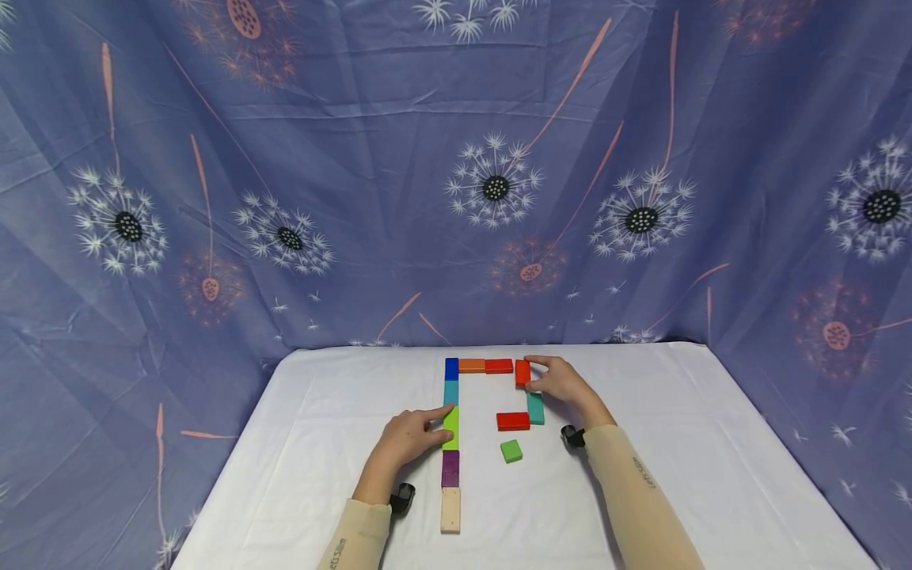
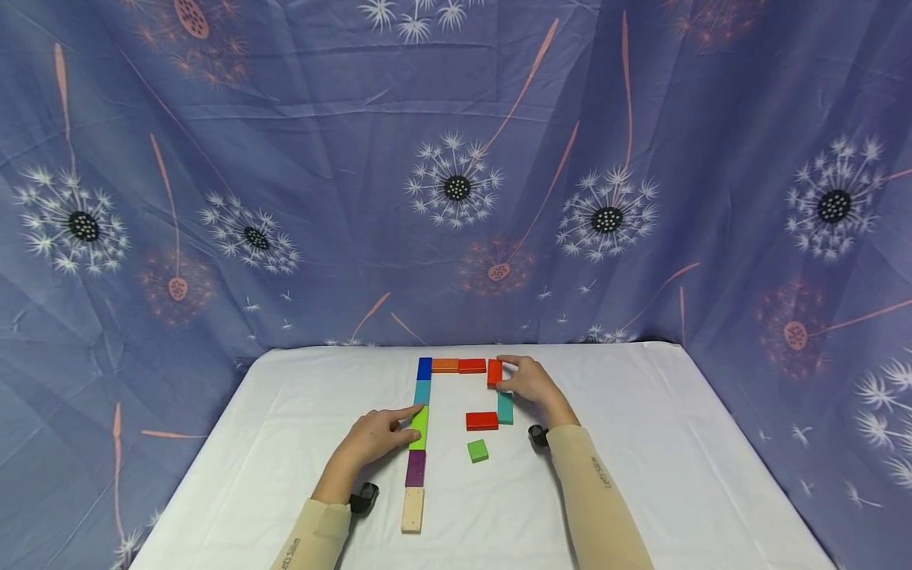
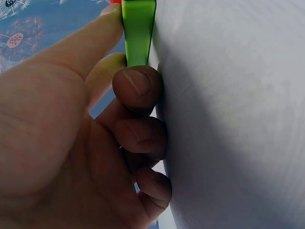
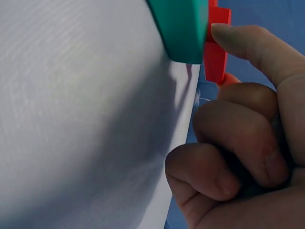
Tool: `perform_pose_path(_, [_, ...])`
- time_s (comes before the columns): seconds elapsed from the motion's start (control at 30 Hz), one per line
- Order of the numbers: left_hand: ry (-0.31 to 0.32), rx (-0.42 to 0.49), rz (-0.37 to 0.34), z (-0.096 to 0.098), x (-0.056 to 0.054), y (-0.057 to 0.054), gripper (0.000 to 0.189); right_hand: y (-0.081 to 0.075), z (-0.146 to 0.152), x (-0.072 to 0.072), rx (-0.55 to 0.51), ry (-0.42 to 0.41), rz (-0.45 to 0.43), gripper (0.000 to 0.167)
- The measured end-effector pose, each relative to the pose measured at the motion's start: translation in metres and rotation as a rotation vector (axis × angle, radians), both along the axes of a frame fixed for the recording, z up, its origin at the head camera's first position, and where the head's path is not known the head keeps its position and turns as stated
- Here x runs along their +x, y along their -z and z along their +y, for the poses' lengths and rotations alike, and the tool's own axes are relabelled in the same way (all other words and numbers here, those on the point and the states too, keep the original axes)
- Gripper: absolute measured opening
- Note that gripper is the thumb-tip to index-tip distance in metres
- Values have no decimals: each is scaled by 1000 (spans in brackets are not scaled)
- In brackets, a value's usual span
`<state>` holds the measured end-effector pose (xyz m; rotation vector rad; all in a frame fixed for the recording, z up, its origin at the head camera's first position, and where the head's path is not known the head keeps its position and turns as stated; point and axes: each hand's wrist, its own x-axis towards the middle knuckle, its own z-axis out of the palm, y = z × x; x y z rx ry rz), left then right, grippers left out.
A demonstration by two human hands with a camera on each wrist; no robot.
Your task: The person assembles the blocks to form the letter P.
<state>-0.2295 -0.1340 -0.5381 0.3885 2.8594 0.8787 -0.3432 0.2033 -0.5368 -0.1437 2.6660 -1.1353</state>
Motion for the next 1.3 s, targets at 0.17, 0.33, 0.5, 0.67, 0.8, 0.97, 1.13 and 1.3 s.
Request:
perform_pose_path(0.17, [9, -6, 15, 1, 0, 0, 59, 3, 3, -1, 27, -41, -8, 66])
perform_pose_path(0.33, [5, -9, 9, 1, -1, 0, 59, 5, 3, -2, 39, -55, -23, 66])
perform_pose_path(0.5, [-1, -5, 2, 1, 0, 1, 59, 4, 3, -1, 58, -73, -32, 66])
perform_pose_path(0.67, [1, -1, 6, 1, 1, 0, 59, 2, 3, 0, 71, -100, -17, 67])
perform_pose_path(0.8, [0, -1, 7, 1, 0, 0, 59, 1, 2, 1, 55, -96, -26, 69])
perform_pose_path(0.97, [3, -7, 4, 2, 1, 0, 59, 2, 4, 2, 28, -84, -40, 73])
perform_pose_path(1.13, [4, -4, 2, 2, 0, 0, 59, 2, 9, 6, -4, -66, -22, 77])
perform_pose_path(1.3, [-1, -2, -2, 0, 0, 0, 59, -2, 15, 17, -78, -38, -11, 74])
